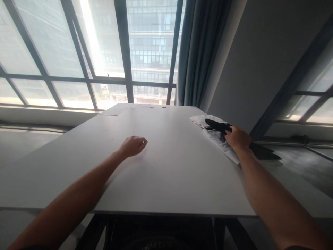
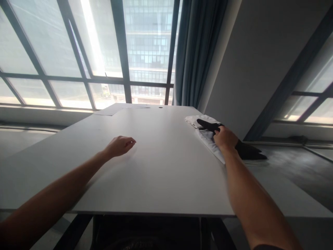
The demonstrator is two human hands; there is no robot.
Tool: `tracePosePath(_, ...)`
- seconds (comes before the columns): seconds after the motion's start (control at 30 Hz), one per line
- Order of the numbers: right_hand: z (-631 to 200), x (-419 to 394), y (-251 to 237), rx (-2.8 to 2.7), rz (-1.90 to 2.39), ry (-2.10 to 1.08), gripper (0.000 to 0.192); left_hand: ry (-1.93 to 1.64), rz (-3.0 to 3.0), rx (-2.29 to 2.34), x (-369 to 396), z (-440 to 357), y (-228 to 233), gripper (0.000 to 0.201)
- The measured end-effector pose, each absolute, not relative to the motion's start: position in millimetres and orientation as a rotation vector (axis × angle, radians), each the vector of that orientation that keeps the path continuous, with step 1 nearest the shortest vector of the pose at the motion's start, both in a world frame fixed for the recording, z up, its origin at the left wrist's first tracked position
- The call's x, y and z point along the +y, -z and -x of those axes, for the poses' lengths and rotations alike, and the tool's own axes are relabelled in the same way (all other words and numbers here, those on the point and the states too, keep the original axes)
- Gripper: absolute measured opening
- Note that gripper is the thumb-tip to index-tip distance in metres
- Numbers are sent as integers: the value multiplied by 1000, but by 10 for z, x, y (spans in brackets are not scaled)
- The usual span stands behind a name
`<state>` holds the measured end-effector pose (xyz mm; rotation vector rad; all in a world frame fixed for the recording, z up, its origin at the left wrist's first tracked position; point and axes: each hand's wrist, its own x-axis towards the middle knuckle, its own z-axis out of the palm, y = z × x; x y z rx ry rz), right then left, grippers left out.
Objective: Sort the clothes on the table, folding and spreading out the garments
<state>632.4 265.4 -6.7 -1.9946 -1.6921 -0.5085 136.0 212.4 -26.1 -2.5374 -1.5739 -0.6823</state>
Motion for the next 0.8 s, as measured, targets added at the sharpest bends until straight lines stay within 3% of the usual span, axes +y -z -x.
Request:
tracePosePath(0.13, -5604, 2458, -130, -1647, 1585, 471, 42, 684, 2578, -1594, 2105, -1400, 252, 43)
tracePosePath(0.3, -4771, 2350, 72, -2198, 1052, -41, 28, 716, 2577, -1719, 2098, -1431, 337, 51)
tracePosePath(0.4, -4553, 2312, 263, -2418, 906, -222, 26, 578, 2516, -1876, 2105, -1428, 400, 45)
tracePosePath(0.5, -4513, 2270, 332, -2477, 846, -272, 26, 551, 2556, -1899, 2097, -1427, 417, 44)
tracePosePath(0.67, -4558, 2355, 379, -2421, 936, -405, 37, 760, 2705, -1762, 2070, -1471, 390, 63)
tracePosePath(0.8, -4532, 2545, 584, -2276, 1274, -25, 41, 932, 2837, -1696, 2034, -1609, 423, 47)
